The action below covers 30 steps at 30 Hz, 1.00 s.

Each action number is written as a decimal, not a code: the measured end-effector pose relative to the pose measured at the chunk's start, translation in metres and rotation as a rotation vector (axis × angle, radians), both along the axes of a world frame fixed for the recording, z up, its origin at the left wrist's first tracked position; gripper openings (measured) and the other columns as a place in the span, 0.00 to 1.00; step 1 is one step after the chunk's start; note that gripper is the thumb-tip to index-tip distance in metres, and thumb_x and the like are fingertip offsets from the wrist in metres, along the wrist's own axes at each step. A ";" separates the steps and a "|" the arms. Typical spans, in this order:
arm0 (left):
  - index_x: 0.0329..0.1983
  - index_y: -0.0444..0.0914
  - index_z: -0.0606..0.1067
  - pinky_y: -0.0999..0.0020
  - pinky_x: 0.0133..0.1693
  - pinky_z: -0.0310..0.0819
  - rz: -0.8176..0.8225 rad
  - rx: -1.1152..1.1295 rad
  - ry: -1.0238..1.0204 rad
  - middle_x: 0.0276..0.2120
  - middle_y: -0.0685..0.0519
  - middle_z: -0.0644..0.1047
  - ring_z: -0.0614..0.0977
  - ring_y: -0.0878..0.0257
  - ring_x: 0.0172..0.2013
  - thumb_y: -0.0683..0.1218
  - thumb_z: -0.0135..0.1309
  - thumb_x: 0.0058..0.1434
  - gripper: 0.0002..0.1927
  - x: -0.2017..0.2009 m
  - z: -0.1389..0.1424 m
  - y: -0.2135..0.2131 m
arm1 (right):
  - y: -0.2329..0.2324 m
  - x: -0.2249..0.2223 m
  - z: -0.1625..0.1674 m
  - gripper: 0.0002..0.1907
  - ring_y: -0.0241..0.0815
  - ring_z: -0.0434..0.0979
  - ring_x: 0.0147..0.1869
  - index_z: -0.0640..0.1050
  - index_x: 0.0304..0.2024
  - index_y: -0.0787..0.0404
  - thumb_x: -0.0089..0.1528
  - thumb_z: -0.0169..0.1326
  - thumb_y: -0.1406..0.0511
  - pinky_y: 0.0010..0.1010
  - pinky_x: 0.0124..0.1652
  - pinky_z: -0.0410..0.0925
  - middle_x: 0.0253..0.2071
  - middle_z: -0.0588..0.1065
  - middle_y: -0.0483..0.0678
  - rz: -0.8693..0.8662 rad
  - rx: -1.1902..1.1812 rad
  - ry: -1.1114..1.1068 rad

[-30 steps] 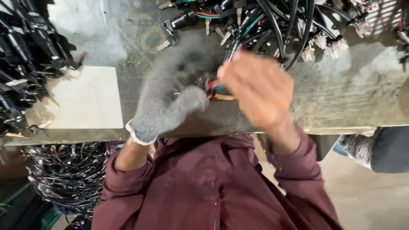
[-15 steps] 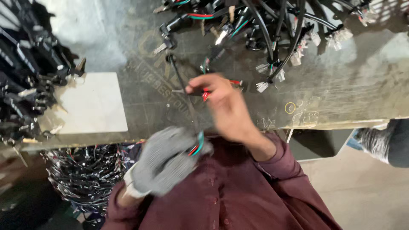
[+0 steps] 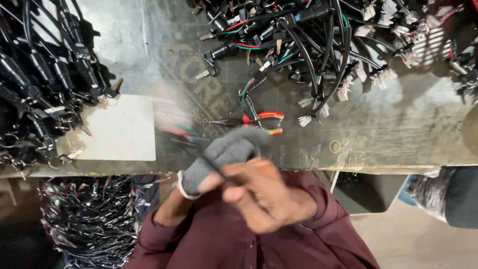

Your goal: The person holds a black multi-core cable and uses red-handled pliers to strip insulation from its ends, pulling off the cut insulation pieces and exposing the inner colored wires. They work through the cable section by section at a workbench covered with finished wire harnesses, placing processed cables aside.

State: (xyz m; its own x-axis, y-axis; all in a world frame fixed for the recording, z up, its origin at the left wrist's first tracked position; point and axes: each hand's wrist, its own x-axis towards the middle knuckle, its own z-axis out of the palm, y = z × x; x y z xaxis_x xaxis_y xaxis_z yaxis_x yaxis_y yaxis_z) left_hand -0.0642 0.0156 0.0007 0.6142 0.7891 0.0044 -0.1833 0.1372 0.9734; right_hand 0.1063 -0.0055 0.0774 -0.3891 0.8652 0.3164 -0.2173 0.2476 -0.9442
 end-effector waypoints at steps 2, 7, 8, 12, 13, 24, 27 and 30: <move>0.59 0.35 0.71 0.63 0.56 0.70 0.243 -0.304 -0.180 0.50 0.48 0.76 0.77 0.59 0.51 0.51 0.50 0.69 0.20 -0.002 0.023 0.007 | -0.001 0.014 -0.007 0.11 0.48 0.79 0.34 0.72 0.51 0.70 0.73 0.52 0.66 0.37 0.34 0.71 0.39 0.78 0.53 -0.083 0.132 -0.401; 0.57 0.35 0.71 0.63 0.51 0.73 0.066 -0.258 -0.784 0.43 0.50 0.77 0.79 0.59 0.45 0.49 0.50 0.68 0.18 -0.017 0.046 0.009 | -0.004 0.000 -0.038 0.15 0.58 0.74 0.24 0.73 0.28 0.63 0.60 0.66 0.64 0.48 0.26 0.63 0.23 0.72 0.53 -0.104 0.202 -0.973; 0.57 0.35 0.70 0.63 0.50 0.73 0.055 -0.151 -0.489 0.42 0.50 0.76 0.79 0.59 0.44 0.48 0.51 0.68 0.18 -0.020 0.044 0.005 | -0.004 0.000 -0.043 0.15 0.59 0.73 0.25 0.72 0.27 0.62 0.59 0.65 0.65 0.50 0.28 0.62 0.23 0.71 0.53 -0.153 0.229 -0.925; 0.57 0.35 0.67 0.66 0.46 0.73 0.308 -0.363 -0.318 0.38 0.52 0.75 0.79 0.60 0.40 0.45 0.51 0.67 0.18 -0.020 0.032 -0.017 | -0.002 0.023 -0.041 0.20 0.61 0.76 0.42 0.73 0.38 0.70 0.60 0.60 0.57 0.43 0.41 0.69 0.40 0.75 0.61 -0.282 0.317 -0.902; 0.58 0.35 0.66 0.66 0.45 0.74 0.286 -0.364 -0.413 0.37 0.53 0.75 0.79 0.61 0.39 0.44 0.52 0.67 0.18 -0.018 0.030 -0.023 | 0.001 0.032 -0.033 0.20 0.59 0.76 0.46 0.74 0.42 0.70 0.64 0.55 0.56 0.43 0.45 0.69 0.44 0.75 0.60 -0.355 0.318 -0.865; 0.49 0.38 0.77 0.54 0.44 0.74 -0.219 0.273 0.085 0.37 0.47 0.78 0.81 0.47 0.42 0.52 0.57 0.68 0.14 0.040 0.047 -0.028 | 0.024 0.073 0.029 0.21 0.45 0.76 0.45 0.72 0.48 0.57 0.74 0.37 0.50 0.42 0.50 0.68 0.42 0.75 0.44 -0.170 0.001 0.533; 0.46 0.40 0.76 0.50 0.52 0.73 -0.059 0.505 0.091 0.39 0.47 0.78 0.80 0.47 0.44 0.51 0.55 0.67 0.11 0.026 0.046 0.001 | 0.018 0.083 0.005 0.18 0.45 0.76 0.44 0.69 0.52 0.59 0.74 0.37 0.53 0.42 0.49 0.68 0.42 0.74 0.44 -0.302 0.044 0.522; 0.46 0.40 0.76 0.59 0.51 0.74 0.000 0.466 0.165 0.43 0.47 0.80 0.81 0.51 0.46 0.50 0.51 0.72 0.10 0.010 0.030 0.013 | 0.031 0.080 -0.007 0.17 0.45 0.75 0.43 0.66 0.56 0.60 0.74 0.37 0.56 0.43 0.47 0.69 0.42 0.74 0.44 -0.672 0.077 0.388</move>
